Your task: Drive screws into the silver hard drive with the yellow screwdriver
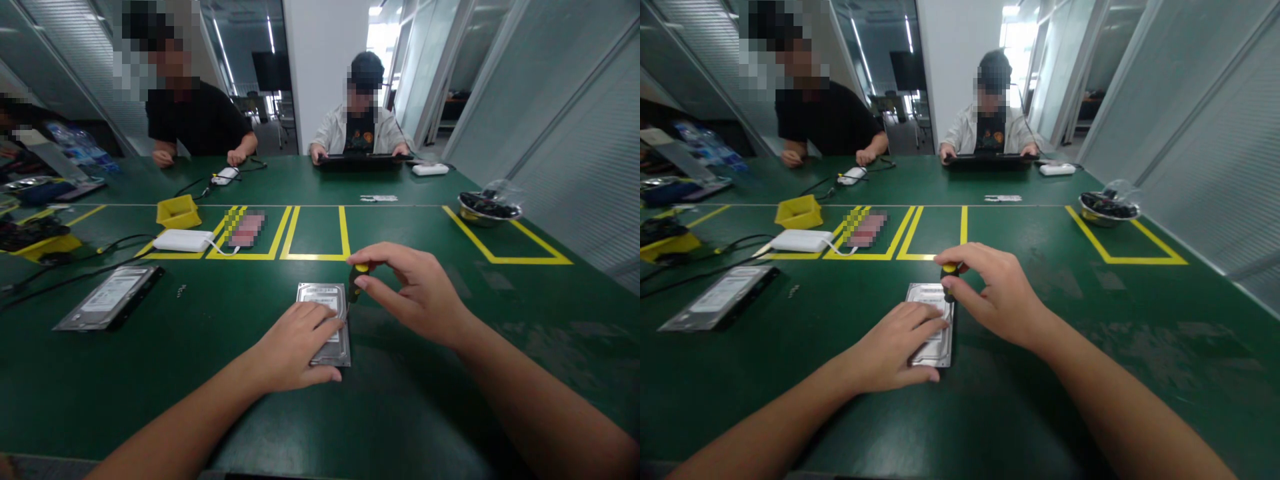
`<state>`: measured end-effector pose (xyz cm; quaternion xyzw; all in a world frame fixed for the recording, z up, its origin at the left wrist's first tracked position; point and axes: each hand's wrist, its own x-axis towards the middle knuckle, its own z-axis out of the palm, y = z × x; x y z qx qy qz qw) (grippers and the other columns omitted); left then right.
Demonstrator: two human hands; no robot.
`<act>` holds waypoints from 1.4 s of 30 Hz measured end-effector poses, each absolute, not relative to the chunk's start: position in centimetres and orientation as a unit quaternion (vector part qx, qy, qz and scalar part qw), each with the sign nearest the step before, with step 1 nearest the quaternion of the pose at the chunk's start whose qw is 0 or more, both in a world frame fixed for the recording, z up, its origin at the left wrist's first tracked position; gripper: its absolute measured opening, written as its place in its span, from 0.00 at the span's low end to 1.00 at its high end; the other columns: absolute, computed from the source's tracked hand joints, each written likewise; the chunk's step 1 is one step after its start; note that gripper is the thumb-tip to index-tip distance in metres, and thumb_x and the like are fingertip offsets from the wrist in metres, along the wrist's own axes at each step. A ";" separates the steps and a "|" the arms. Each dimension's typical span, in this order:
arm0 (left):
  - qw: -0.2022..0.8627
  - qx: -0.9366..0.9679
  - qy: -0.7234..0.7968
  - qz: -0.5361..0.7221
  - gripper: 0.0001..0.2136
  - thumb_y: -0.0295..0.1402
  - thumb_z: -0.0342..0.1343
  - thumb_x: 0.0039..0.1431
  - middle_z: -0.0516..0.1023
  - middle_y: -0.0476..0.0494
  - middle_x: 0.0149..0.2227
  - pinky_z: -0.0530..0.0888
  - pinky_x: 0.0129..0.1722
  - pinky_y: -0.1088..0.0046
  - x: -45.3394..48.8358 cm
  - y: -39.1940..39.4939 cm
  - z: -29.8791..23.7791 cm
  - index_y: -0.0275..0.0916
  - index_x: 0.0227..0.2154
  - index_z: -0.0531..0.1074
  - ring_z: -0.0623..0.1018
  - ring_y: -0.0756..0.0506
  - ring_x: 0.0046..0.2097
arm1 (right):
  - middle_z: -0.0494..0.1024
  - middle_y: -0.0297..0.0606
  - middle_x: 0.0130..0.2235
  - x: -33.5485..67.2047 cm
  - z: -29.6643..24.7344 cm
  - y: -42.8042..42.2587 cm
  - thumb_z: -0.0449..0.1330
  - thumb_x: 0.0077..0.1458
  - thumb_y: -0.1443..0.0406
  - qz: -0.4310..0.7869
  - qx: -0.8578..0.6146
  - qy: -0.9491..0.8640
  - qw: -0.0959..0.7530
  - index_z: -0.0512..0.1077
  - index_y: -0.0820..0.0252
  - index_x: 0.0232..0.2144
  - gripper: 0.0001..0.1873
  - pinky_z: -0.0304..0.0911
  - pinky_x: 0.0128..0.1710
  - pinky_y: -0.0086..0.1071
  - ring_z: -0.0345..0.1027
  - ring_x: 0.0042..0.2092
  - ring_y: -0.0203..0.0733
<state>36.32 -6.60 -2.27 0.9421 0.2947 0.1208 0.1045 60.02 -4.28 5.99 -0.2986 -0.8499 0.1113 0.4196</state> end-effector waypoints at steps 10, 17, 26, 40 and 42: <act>0.108 0.942 0.293 0.125 0.34 0.57 0.56 0.56 0.70 0.34 0.55 0.66 0.54 0.52 36.3 -6.6 -2.2 0.38 0.58 0.64 0.69 0.33 0.54 | 0.77 0.39 0.44 59.9 6.0 -4.2 0.57 0.59 0.72 0.111 -0.276 -0.854 0.426 0.72 0.61 0.44 0.11 0.68 0.47 0.33 0.71 0.46 0.39; 0.106 0.942 0.294 0.125 0.34 0.56 0.57 0.56 0.69 0.35 0.55 0.66 0.55 0.52 36.2 -6.6 -2.2 0.38 0.58 0.64 0.69 0.34 0.55 | 0.76 0.37 0.41 59.8 6.2 -4.2 0.59 0.59 0.70 0.101 -0.270 -0.857 0.426 0.72 0.59 0.39 0.05 0.66 0.45 0.34 0.70 0.44 0.39; 0.107 0.942 0.292 0.126 0.33 0.56 0.56 0.56 0.70 0.35 0.55 0.66 0.54 0.52 36.3 -6.6 -2.1 0.38 0.57 0.64 0.69 0.34 0.54 | 0.76 0.37 0.40 59.7 6.3 -4.2 0.61 0.59 0.69 0.097 -0.267 -0.860 0.425 0.72 0.59 0.38 0.04 0.65 0.44 0.33 0.69 0.43 0.38; 0.105 0.942 0.294 0.127 0.33 0.56 0.57 0.56 0.69 0.35 0.55 0.66 0.55 0.52 36.3 -6.6 -2.0 0.38 0.57 0.65 0.69 0.34 0.55 | 0.75 0.37 0.39 59.8 6.2 -4.1 0.62 0.59 0.68 0.099 -0.267 -0.858 0.427 0.72 0.59 0.38 0.04 0.65 0.43 0.33 0.69 0.42 0.38; 0.105 0.942 0.294 0.125 0.33 0.56 0.57 0.56 0.69 0.35 0.55 0.66 0.55 0.52 36.3 -6.6 -2.0 0.38 0.57 0.65 0.69 0.34 0.55 | 0.75 0.37 0.40 59.8 6.2 -4.2 0.62 0.59 0.67 0.104 -0.266 -0.859 0.425 0.72 0.59 0.39 0.05 0.66 0.43 0.33 0.69 0.43 0.38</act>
